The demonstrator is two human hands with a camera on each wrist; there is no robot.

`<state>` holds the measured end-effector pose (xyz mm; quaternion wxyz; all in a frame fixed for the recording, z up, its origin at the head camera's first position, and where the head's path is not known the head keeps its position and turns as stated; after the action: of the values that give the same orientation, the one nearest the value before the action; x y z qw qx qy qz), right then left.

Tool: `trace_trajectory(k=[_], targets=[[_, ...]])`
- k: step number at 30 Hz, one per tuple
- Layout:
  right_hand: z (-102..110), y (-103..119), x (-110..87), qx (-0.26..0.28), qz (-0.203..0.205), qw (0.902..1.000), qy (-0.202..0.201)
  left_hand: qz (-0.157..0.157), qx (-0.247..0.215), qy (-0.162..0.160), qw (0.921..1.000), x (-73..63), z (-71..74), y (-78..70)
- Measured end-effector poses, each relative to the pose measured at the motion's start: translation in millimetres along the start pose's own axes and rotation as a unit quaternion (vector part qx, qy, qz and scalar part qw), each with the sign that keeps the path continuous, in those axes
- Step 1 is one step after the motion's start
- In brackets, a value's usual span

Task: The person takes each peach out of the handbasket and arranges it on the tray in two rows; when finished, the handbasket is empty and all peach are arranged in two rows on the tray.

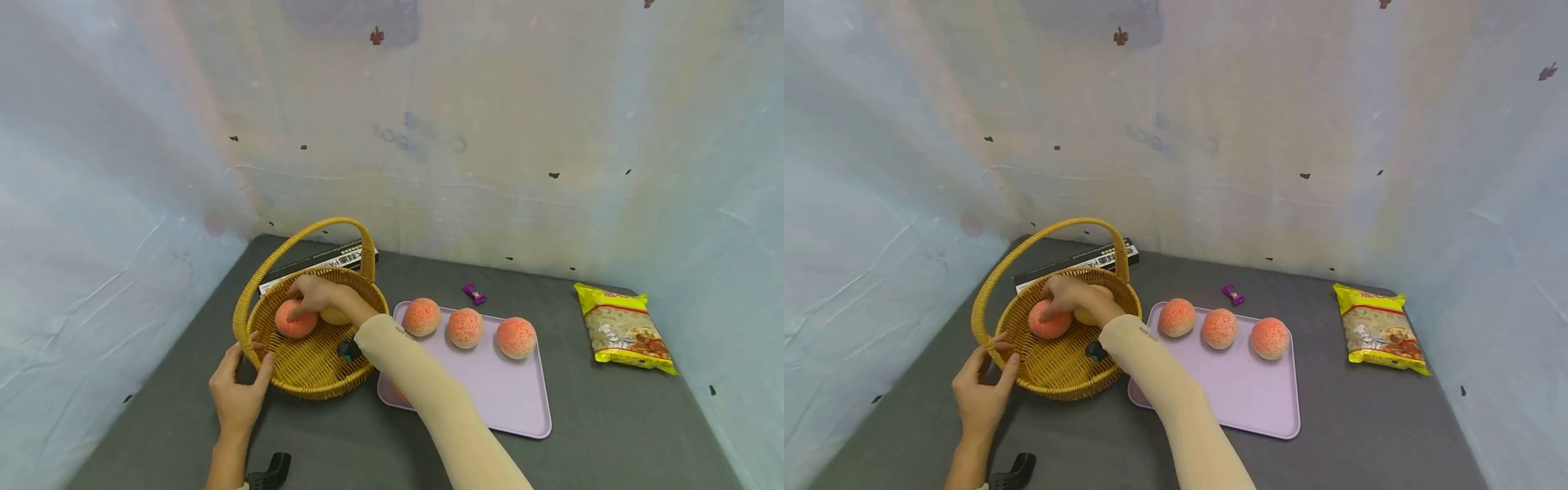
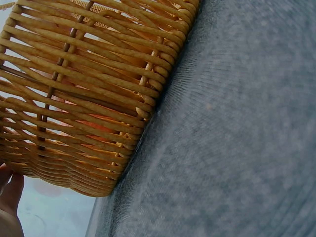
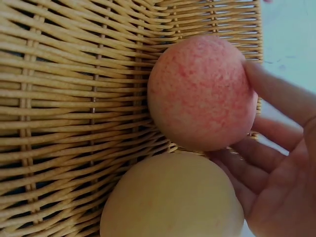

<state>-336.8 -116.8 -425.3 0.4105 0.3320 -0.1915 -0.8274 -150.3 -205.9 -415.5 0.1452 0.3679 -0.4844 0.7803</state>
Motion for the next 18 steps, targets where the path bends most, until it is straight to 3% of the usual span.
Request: trace_trajectory(k=[9, 18], targets=[[-8, 9, -0.7, -0.008, 0.044, 0.9989, 0.012, -0.002, -0.001, 0.003, 1.0, 0.4, -1.5, -2.1], [1, 14, -8.7, -0.057, 0.084, 0.9928, -0.064, 0.007, 0.006, 0.002, 0.9999, -0.4, -1.2, -0.2]])
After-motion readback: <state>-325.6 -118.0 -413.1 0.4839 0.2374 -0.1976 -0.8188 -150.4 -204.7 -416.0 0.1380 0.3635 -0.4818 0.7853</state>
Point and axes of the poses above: each hand's wrist, its own x-axis towards the middle knuckle, its own z-axis out of the back of the hand, y = z × x, the point moved 7 cm from there along x, towards the middle knuckle, and after that the axes turned 12 degrees about y, right-handed, at the moved point
